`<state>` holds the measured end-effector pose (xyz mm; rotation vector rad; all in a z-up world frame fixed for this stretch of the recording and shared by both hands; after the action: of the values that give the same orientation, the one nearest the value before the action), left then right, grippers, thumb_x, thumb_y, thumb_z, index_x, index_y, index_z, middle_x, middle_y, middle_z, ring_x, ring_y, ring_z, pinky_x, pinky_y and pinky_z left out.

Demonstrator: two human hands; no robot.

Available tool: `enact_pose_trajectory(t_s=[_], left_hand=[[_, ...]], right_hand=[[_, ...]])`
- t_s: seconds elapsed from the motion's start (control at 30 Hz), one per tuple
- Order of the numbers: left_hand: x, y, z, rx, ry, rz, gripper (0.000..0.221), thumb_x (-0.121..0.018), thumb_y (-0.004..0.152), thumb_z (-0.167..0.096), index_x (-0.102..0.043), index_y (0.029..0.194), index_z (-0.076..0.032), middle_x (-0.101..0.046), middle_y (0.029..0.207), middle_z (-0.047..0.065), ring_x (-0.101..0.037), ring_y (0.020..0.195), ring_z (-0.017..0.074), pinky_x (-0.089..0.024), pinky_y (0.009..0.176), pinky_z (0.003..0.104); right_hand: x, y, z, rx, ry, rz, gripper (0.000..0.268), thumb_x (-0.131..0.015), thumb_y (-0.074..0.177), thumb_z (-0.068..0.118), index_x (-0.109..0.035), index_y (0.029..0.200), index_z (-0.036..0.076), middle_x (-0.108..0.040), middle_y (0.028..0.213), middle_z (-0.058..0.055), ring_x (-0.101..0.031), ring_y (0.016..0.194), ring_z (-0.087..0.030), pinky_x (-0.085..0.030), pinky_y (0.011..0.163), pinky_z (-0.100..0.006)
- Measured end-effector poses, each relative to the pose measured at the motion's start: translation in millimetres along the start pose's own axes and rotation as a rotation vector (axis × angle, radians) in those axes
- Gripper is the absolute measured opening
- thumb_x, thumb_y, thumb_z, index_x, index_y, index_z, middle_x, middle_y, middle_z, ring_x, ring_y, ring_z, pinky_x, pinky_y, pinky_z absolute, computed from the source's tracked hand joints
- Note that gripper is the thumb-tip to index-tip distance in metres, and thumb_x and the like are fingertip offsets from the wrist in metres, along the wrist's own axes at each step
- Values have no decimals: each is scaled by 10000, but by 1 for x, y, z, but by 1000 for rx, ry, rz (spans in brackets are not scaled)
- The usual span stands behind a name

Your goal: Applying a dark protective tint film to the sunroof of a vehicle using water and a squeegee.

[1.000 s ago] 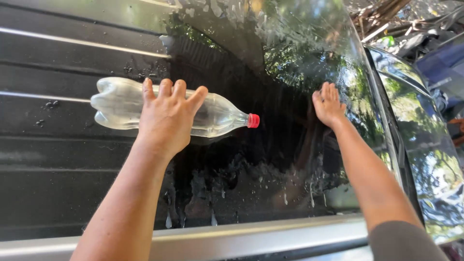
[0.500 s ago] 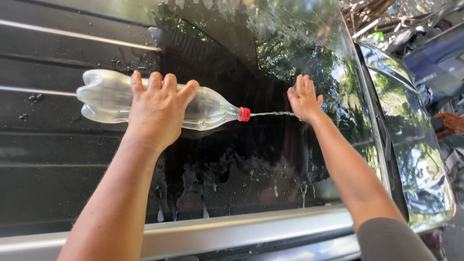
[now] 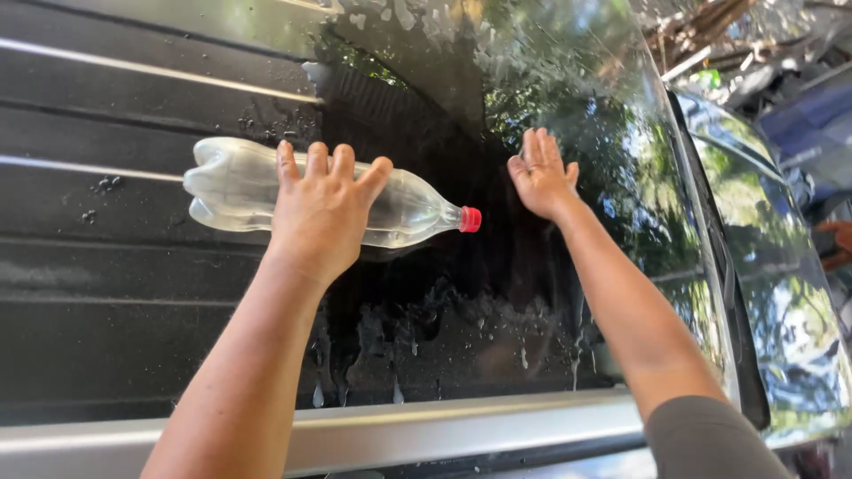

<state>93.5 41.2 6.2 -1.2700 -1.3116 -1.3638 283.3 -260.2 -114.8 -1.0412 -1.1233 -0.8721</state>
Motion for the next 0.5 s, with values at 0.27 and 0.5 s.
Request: enact_pose_trajectory(t_s=[0.27, 0.5], left_hand=[[3, 2, 4, 47, -66, 11, 663, -639, 810, -56, -470, 1422, -248, -532, 1298, 179, -445, 1314, 421, -212, 1122, 696], [11, -3, 0, 40, -110, 31, 674, -647, 788, -46, -473, 1409, -240, -528, 1286, 175, -432, 1313, 424, -206, 1124, 699]], right_hand=[[-19, -134, 50, 518, -131, -27, 786, -476, 1002, 425, -116, 1635, 129, -49, 1721, -131, -62, 1586, -327, -86, 1197, -663], [17, 35, 61, -48, 37, -12, 684, -285, 1050, 523, -105, 1633, 214, -17, 1728, -37, -21, 1602, -259, -65, 1217, -672]])
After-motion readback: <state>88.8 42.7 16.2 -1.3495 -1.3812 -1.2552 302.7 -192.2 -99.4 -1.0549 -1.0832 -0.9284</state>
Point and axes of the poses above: each hand's wrist, its own y-axis towards the middle knuckle, its own x-axis out of the back of the hand, z = x × y, the point moved 8 cm from there along y, towards the middle knuckle
